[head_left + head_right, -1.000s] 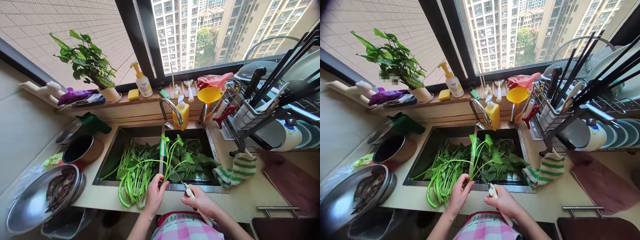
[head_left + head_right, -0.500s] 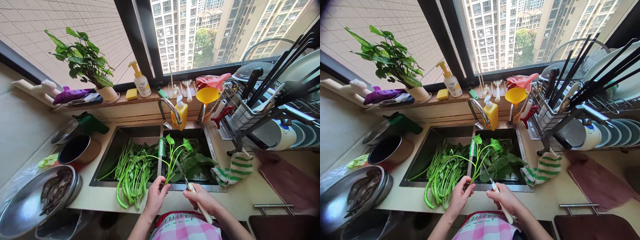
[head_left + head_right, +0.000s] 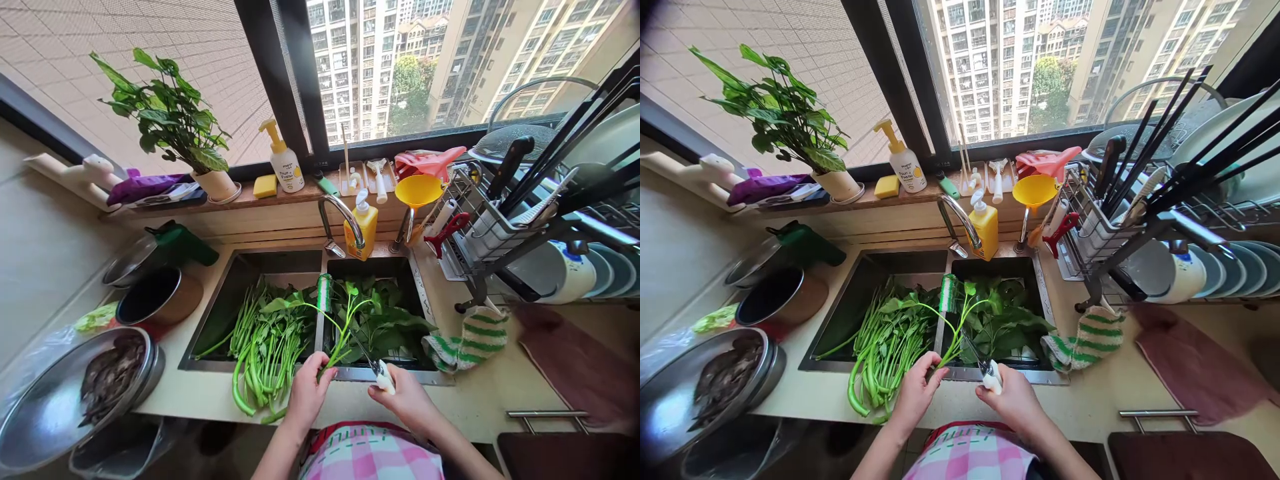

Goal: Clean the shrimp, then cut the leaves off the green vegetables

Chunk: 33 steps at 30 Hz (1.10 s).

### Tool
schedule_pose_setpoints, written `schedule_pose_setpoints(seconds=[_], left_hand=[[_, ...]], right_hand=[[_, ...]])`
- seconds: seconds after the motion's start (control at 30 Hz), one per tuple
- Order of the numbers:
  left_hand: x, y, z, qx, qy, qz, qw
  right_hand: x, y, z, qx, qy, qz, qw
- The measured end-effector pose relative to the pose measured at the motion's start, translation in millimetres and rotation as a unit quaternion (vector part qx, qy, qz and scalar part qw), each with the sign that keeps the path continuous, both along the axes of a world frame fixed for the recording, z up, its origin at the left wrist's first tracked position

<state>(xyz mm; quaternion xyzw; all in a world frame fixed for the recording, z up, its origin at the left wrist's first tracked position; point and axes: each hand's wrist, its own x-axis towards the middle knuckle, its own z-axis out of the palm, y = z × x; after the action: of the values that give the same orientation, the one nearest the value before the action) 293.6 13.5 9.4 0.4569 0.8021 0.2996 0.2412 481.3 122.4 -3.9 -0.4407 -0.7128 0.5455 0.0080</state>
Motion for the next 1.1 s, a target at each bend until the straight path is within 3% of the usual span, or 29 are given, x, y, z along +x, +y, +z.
schedule_pose_setpoints(seconds=[0.2, 0.37, 0.63, 0.77, 0.87, 0.97, 1.1], left_hand=[[1.5, -4.8, 2.7, -0.074, 0.074, -0.06, 0.993], [4.9, -7.7, 4.3, -0.136, 0.133, -0.111, 0.975], [13.4, 3.8, -2.7, -0.156, 0.109, -0.138, 0.972], [14.0, 12.3, -4.5, -0.134, 0.077, -0.122, 0.98], [14.9, 17.4, -4.3, -0.124, 0.056, -0.121, 0.983], [16.1, 19.1, -4.2, -0.114, 0.049, -0.136, 0.983], [16.3, 17.7, -4.8, -0.112, 0.054, -0.135, 0.983]], right_hand=[[2.0, 11.8, 10.6, 0.16, -0.151, 0.031, 0.975], [3.7, 22.0, 11.9, 0.183, -0.186, 0.062, 0.963], [21.7, 19.1, -8.1, 0.064, -0.143, 0.014, 0.988], [42.8, 13.5, -18.6, -0.079, -0.051, -0.003, 0.996], [52.8, 7.5, -26.4, -0.183, 0.025, 0.01, 0.983], [53.9, 3.9, -33.9, -0.209, 0.047, 0.007, 0.977], [49.5, 3.8, -37.6, -0.178, 0.04, 0.018, 0.983]])
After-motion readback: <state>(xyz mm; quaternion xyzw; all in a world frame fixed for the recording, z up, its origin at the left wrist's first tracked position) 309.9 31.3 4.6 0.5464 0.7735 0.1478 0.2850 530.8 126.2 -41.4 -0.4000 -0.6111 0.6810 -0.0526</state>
